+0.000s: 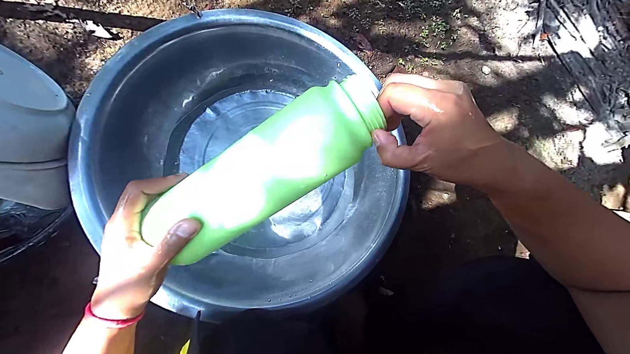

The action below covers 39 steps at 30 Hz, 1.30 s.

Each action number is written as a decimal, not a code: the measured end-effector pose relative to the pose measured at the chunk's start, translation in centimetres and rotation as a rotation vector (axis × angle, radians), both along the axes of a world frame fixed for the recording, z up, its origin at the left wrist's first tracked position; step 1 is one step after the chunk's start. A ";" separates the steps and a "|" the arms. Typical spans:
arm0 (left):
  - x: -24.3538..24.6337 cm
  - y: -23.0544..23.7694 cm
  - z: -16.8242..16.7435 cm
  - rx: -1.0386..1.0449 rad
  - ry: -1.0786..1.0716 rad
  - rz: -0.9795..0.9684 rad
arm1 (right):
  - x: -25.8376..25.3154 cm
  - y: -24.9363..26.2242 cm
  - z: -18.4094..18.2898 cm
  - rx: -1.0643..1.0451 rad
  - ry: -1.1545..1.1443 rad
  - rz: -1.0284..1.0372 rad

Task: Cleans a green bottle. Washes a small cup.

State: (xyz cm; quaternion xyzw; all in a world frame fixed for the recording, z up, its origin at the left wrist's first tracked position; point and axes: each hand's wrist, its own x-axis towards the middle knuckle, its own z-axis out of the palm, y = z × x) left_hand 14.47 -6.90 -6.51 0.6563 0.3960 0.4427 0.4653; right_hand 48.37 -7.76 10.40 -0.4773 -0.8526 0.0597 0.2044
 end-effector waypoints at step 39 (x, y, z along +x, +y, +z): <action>0.7 -1.5 1.7 0.005 0.080 0.140 | -0.3 0.7 -1.1 0.059 0.093 -0.172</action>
